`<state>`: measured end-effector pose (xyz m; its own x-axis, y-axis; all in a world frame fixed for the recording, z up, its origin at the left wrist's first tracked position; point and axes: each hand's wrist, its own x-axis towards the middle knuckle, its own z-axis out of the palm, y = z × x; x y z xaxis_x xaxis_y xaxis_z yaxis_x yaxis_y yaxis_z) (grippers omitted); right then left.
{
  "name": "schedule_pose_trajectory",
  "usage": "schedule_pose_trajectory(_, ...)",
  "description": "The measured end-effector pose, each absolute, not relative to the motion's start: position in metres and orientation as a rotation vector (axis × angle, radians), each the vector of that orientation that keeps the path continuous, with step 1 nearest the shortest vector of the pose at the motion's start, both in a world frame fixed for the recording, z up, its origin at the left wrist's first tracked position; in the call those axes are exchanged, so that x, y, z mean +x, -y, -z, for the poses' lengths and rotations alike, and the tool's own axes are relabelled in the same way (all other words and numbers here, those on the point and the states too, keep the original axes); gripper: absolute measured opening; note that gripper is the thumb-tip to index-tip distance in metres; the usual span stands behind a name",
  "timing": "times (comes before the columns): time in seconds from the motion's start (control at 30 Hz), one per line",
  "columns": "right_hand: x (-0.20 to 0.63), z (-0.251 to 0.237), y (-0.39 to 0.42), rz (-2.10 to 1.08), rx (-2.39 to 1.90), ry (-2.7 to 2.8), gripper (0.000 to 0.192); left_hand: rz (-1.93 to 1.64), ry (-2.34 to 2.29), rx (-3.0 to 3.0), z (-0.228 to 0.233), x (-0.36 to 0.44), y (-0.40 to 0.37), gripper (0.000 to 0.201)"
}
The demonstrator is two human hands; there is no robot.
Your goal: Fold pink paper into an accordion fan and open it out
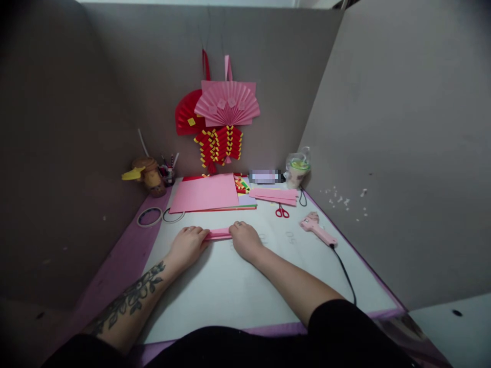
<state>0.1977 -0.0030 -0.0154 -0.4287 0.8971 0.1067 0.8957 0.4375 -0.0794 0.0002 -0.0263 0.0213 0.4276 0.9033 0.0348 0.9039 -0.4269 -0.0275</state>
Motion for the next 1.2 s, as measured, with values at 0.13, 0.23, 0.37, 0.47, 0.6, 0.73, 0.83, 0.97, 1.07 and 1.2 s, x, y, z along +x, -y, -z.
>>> schedule_pose_trajectory(0.13,0.199,0.014,0.004,-0.076,-1.586,2.483,0.026,0.017,1.638,-2.619,-0.017,-0.006,0.021,0.024)
schedule_pose_trajectory(0.23,0.198,0.013,0.006,-0.100,-1.524,2.443,0.025,0.012,1.621,-2.621,-0.015,-0.008,0.018,0.030)
schedule_pose_trajectory(0.37,0.192,0.013,0.012,-0.034,-1.348,2.488,0.029,0.069,1.605,-2.617,-0.016,-0.006,0.021,0.032)
schedule_pose_trajectory(0.47,0.197,0.010,0.007,0.047,-1.346,2.545,0.025,0.072,1.624,-2.627,-0.021,-0.009,0.021,0.030)
schedule_pose_trajectory(0.6,0.237,-0.004,-0.013,0.020,-1.605,2.276,0.026,0.188,1.826,-2.501,-0.029,-0.025,0.012,0.028)
schedule_pose_trajectory(0.73,0.272,-0.012,-0.013,-0.614,-1.671,1.835,0.040,0.435,2.040,-2.317,-0.030,-0.038,0.005,0.033)
schedule_pose_trajectory(0.83,0.271,-0.005,0.001,-1.558,-1.316,1.922,0.054,0.538,2.045,-2.361,-0.025,-0.037,0.006,0.035)
schedule_pose_trajectory(0.97,0.262,0.004,-0.004,-1.746,-1.246,1.923,0.054,0.534,2.010,-2.408,-0.022,-0.034,0.008,0.034)
schedule_pose_trajectory(1.07,0.265,0.004,-0.020,-0.962,-1.587,1.549,0.057,0.582,1.998,-2.383,-0.021,-0.036,0.007,0.035)
schedule_pose_trajectory(1.2,0.265,0.007,-0.023,-0.963,-1.484,1.377,0.057,0.576,2.015,-2.373,-0.019,-0.036,0.006,0.035)
